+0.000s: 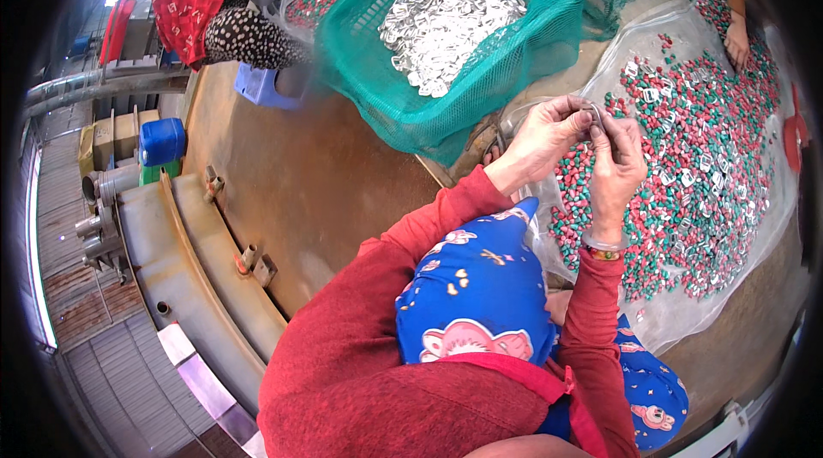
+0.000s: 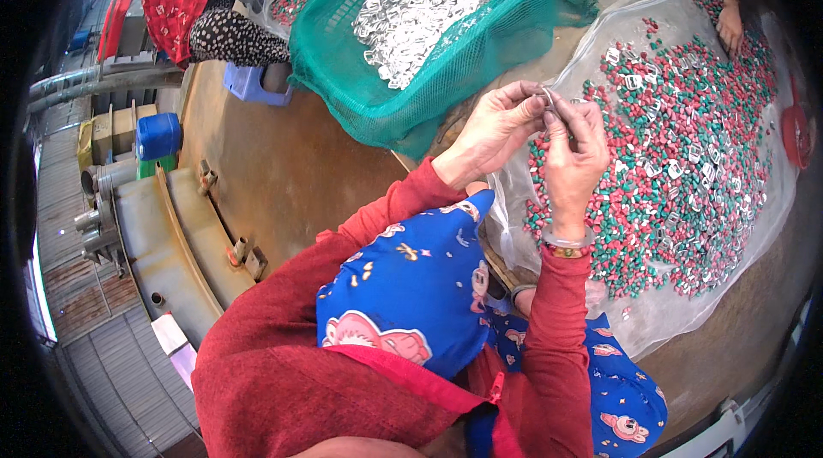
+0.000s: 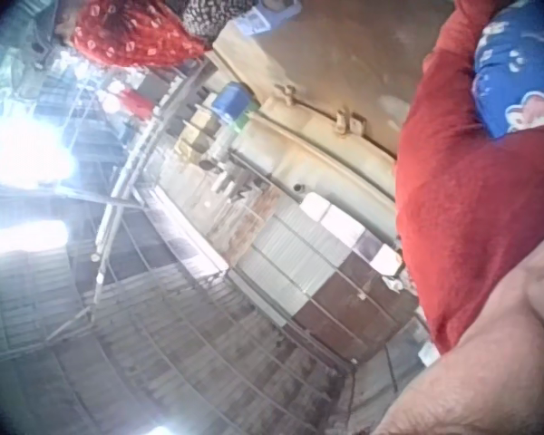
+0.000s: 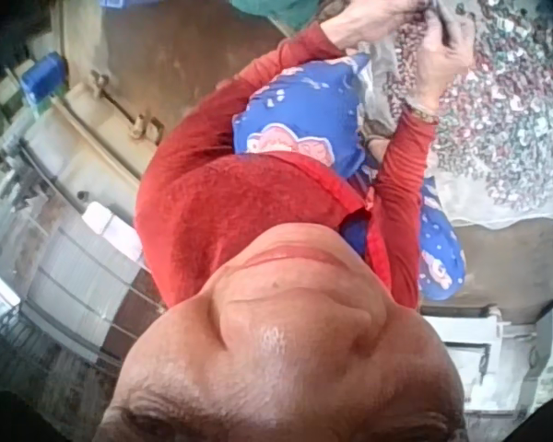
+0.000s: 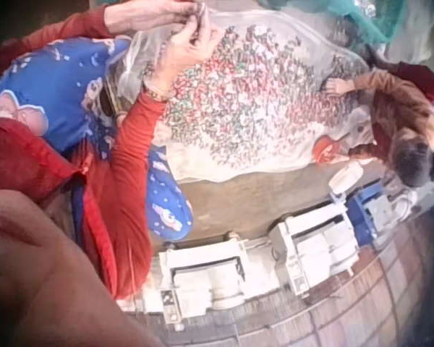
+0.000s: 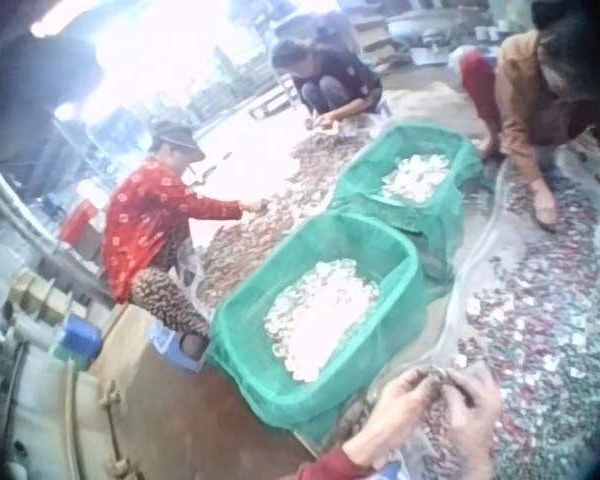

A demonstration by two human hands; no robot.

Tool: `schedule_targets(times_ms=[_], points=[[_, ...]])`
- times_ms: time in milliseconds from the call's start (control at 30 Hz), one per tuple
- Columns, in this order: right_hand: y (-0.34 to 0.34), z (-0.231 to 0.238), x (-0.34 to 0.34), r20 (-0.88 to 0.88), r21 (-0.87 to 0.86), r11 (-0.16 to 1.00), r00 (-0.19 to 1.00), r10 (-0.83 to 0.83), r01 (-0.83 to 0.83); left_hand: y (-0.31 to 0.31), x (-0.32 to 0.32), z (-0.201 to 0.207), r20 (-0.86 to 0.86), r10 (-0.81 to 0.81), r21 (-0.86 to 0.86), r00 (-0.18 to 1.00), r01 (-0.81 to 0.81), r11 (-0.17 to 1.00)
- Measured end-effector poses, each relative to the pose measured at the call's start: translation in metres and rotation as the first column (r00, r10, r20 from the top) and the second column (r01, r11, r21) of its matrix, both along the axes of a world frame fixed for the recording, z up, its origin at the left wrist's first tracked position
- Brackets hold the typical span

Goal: The person trims metal pieces using a hand tool, then sorts through a pile of colorful stones and metal pieces by hand to gather the metal pieces.

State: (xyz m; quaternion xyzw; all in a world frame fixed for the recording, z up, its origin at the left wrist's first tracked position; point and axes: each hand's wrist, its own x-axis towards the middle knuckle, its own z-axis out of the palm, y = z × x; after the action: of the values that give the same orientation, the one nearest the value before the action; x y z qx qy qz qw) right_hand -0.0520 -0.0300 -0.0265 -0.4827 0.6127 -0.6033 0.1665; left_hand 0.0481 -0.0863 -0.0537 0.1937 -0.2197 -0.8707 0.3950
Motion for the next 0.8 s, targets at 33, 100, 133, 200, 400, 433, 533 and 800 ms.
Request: schedule_targets(times_ms=[33, 100, 133, 200, 400, 433, 533, 800], points=[[-0.001, -0.004, -0.004, 0.284, 0.058, 0.997, 0.959, 0.023, -0.041, -0.001, -0.001, 0.008, 0.191, -0.021, -0.042, 0.981, 0.029, 0.999], [0.000, -0.020, -0.017, 0.706, 0.078, 0.990, 0.707, 0.029, -0.118, 0.006, -0.002, -0.005, 0.329, -0.031, -0.147, 0.944, 0.084, 0.986], [0.001, -0.025, -0.021, 0.804, 0.082, 0.991, 0.595, -0.005, -0.102, 0.005, -0.005, -0.006, 0.461, -0.011, -0.241, 0.887, 0.137, 0.961], [0.002, -0.023, -0.027, 0.930, -0.032, 0.979, 0.353, 0.103, -0.202, 0.007, -0.003, 0.000, 0.489, 0.021, -0.206, 0.872, 0.093, 0.974], [0.005, -0.022, -0.029, 0.963, -0.177, 0.885, 0.109, 0.246, -0.430, 0.004, 0.006, 0.000, 0.029, -0.146, -0.181, 0.989, 0.149, 0.972], [0.008, -0.019, -0.033, 0.944, -0.186, 0.856, 0.154, 0.292, -0.482, 0.006, 0.006, 0.005, 0.014, -0.180, -0.162, 0.984, 0.180, 0.970], [0.011, -0.004, -0.044, 0.876, -0.280, 0.764, 0.172, 0.451, -0.581, 0.008, 0.005, 0.022, 0.041, -0.218, -0.293, 0.975, 0.220, 0.930], [0.007, -0.004, -0.012, 0.903, -0.188, 0.894, 0.286, 0.321, -0.408, 0.001, 0.000, 0.030, 0.240, -0.080, -0.037, 0.968, 0.092, 0.995]])
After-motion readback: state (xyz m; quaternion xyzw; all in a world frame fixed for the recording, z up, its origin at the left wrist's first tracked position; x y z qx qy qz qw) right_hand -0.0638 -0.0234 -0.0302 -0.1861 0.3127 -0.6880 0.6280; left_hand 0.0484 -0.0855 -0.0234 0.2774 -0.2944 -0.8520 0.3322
